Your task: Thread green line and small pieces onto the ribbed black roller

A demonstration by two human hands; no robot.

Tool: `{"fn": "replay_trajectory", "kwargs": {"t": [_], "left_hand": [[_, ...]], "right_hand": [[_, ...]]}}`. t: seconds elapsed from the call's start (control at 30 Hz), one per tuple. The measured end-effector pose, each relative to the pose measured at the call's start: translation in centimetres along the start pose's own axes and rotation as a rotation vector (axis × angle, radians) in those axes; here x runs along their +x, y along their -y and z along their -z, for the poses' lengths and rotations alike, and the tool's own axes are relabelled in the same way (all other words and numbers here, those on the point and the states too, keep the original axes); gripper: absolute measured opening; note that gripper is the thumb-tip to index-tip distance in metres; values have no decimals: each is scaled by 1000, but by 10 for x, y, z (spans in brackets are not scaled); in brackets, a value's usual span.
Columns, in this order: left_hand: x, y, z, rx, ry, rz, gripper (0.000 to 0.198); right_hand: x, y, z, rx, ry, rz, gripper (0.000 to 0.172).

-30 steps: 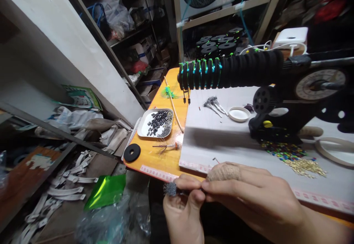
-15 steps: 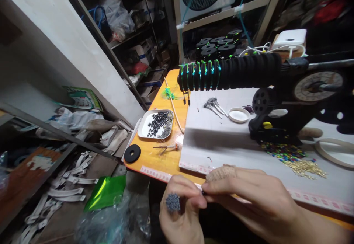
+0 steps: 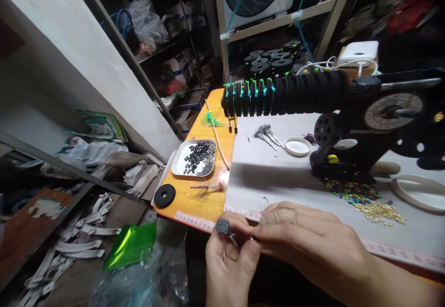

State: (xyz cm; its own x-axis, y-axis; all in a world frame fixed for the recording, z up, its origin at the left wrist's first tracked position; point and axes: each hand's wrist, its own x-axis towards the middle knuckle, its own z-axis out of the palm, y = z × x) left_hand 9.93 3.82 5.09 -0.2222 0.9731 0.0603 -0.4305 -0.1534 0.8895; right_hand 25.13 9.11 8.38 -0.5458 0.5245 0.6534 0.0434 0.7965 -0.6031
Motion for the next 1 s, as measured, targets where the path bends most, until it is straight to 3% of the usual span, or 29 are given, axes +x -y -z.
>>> {"fn": "replay_trajectory", "kwargs": {"t": [0.3,0.53,0.77,1.0], "left_hand": [[4,-8,10,121,57,75,15],[5,1,11,-38,84,220,16],[6,4,6,-105,54,213,14],[6,4,8,-118,20,190,15]], "right_hand": [[-1,-3,7,-204,142,88,31],[-1,-6,-1,-86,122,-156,42],[5,8,10,-86,236,-228,50],[3,2,6,84,198,-306,24]]}}
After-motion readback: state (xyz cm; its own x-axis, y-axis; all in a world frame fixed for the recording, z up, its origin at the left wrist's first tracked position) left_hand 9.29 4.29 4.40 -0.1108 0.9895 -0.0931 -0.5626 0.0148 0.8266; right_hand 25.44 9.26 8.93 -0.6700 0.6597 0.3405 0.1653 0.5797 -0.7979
